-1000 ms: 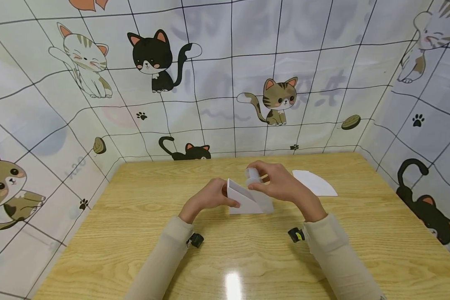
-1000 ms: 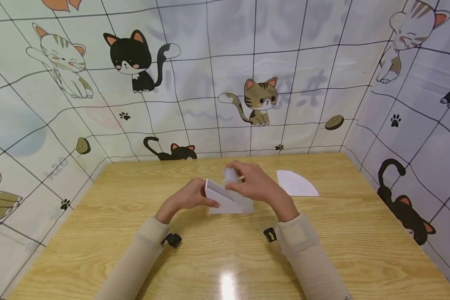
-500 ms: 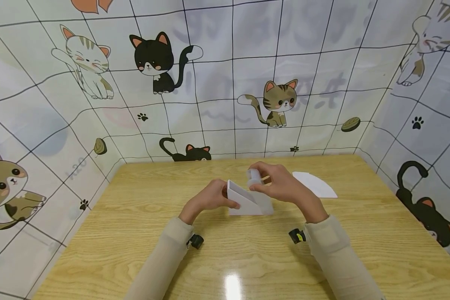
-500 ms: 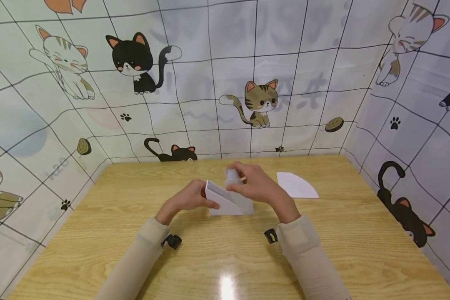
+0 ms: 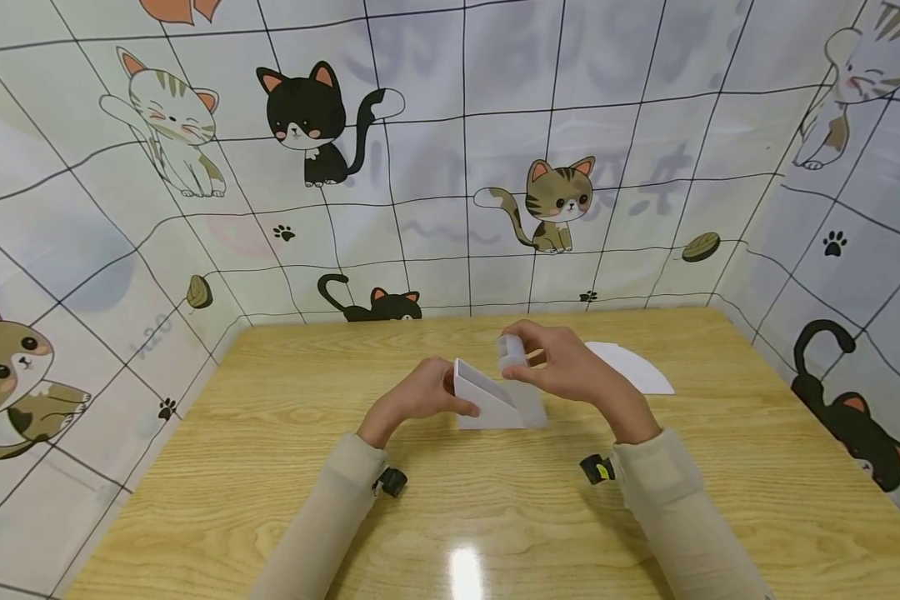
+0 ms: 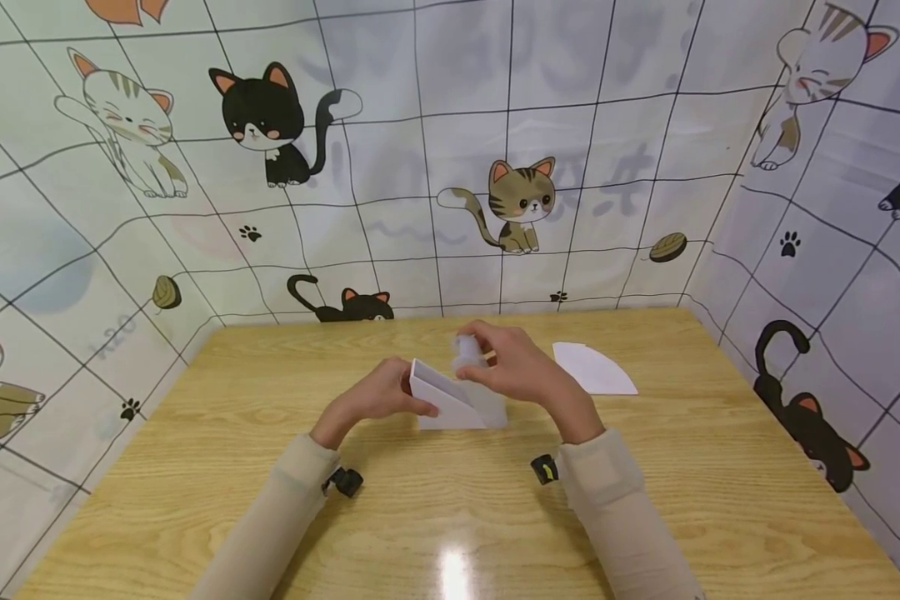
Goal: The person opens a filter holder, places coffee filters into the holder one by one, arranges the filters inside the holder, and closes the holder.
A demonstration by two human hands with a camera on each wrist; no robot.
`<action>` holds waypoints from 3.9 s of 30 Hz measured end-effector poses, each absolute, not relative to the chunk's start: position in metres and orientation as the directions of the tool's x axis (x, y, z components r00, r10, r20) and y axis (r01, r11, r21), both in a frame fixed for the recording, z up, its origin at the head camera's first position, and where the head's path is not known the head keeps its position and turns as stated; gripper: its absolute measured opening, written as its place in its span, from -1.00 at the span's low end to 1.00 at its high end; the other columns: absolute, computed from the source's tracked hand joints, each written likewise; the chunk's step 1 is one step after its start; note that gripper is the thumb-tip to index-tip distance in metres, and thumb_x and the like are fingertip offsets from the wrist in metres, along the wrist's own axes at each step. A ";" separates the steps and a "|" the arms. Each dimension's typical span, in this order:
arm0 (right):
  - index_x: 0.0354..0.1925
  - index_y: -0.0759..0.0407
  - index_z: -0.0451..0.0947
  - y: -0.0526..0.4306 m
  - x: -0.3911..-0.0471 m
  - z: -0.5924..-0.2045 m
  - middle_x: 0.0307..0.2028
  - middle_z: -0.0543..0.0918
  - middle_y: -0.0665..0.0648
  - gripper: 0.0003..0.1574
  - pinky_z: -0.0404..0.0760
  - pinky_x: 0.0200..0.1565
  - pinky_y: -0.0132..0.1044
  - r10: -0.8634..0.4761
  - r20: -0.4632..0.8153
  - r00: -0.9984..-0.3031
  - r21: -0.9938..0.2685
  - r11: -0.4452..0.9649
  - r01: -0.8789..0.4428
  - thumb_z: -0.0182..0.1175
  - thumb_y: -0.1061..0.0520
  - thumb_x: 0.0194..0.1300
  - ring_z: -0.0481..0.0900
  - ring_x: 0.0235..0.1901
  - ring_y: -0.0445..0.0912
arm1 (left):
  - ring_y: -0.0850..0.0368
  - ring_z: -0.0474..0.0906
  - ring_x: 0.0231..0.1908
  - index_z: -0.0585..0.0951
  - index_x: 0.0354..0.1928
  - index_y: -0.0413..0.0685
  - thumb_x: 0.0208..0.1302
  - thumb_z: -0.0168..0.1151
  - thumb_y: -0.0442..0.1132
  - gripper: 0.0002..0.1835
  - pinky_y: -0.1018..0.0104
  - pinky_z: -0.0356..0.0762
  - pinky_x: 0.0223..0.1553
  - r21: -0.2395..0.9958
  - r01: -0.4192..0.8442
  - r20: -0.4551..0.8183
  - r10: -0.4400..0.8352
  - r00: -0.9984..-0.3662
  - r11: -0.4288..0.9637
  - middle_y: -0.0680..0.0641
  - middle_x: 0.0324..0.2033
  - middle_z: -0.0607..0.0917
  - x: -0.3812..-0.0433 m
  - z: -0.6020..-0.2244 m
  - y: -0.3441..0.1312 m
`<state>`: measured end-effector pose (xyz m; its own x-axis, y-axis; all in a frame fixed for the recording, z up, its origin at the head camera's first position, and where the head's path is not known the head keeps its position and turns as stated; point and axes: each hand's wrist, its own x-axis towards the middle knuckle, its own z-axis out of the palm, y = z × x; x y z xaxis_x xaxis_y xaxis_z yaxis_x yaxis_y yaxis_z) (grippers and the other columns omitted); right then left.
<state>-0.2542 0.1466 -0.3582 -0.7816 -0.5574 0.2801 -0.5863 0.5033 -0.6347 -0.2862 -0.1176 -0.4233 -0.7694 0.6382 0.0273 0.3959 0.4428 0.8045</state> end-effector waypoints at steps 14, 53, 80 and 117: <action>0.18 0.17 0.50 0.151 -0.255 -0.358 -0.08 0.70 0.13 -0.49 0.73 0.00 0.06 -0.558 0.269 -0.785 -0.645 0.502 -0.577 0.42 0.15 0.33 0.73 -0.03 0.06 | 0.20 0.77 -0.26 0.74 0.00 -0.15 0.16 0.57 -0.29 -0.65 0.33 0.68 -0.22 0.806 0.396 0.026 0.642 -0.766 0.440 -0.13 -0.13 0.83 -0.285 -0.421 -0.118; 0.16 0.17 0.49 0.162 -0.256 -0.356 -0.07 0.69 0.13 -0.51 0.74 0.00 -0.01 -0.555 0.244 -0.796 -0.659 0.507 -0.556 0.41 0.14 0.35 0.74 -0.04 0.04 | 0.22 0.76 -0.25 0.74 0.00 -0.17 0.14 0.58 -0.29 -0.64 0.38 0.64 -0.25 0.809 0.379 0.014 0.629 -0.777 0.450 -0.15 -0.13 0.84 -0.286 -0.423 -0.117; 0.19 0.16 0.49 0.168 -0.256 -0.352 -0.05 0.69 0.14 -0.50 0.69 0.08 0.09 -0.533 0.212 -0.819 -0.668 0.532 -0.520 0.40 0.12 0.37 0.71 -0.01 0.10 | 0.22 0.75 -0.26 0.74 0.00 -0.15 0.14 0.59 -0.26 -0.63 0.37 0.63 -0.26 0.800 0.382 0.013 0.623 -0.782 0.463 -0.13 -0.13 0.84 -0.285 -0.421 -0.117; 0.23 0.20 0.46 0.176 -0.255 -0.348 -0.01 0.68 0.18 -0.46 0.67 0.11 0.10 -0.524 0.176 -0.833 -0.663 0.563 -0.494 0.39 0.15 0.36 0.71 0.01 0.07 | 0.22 0.75 -0.27 0.75 0.00 -0.14 0.15 0.58 -0.26 -0.63 0.37 0.63 -0.26 0.784 0.401 0.018 0.629 -0.777 0.473 -0.13 -0.13 0.84 -0.285 -0.422 -0.118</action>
<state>-0.2554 0.1759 -0.3483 -0.8334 -0.5239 0.1762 -0.4939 0.5628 -0.6629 -0.2854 -0.1177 -0.4220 -0.7773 0.6288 0.0180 0.4009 0.4732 0.7845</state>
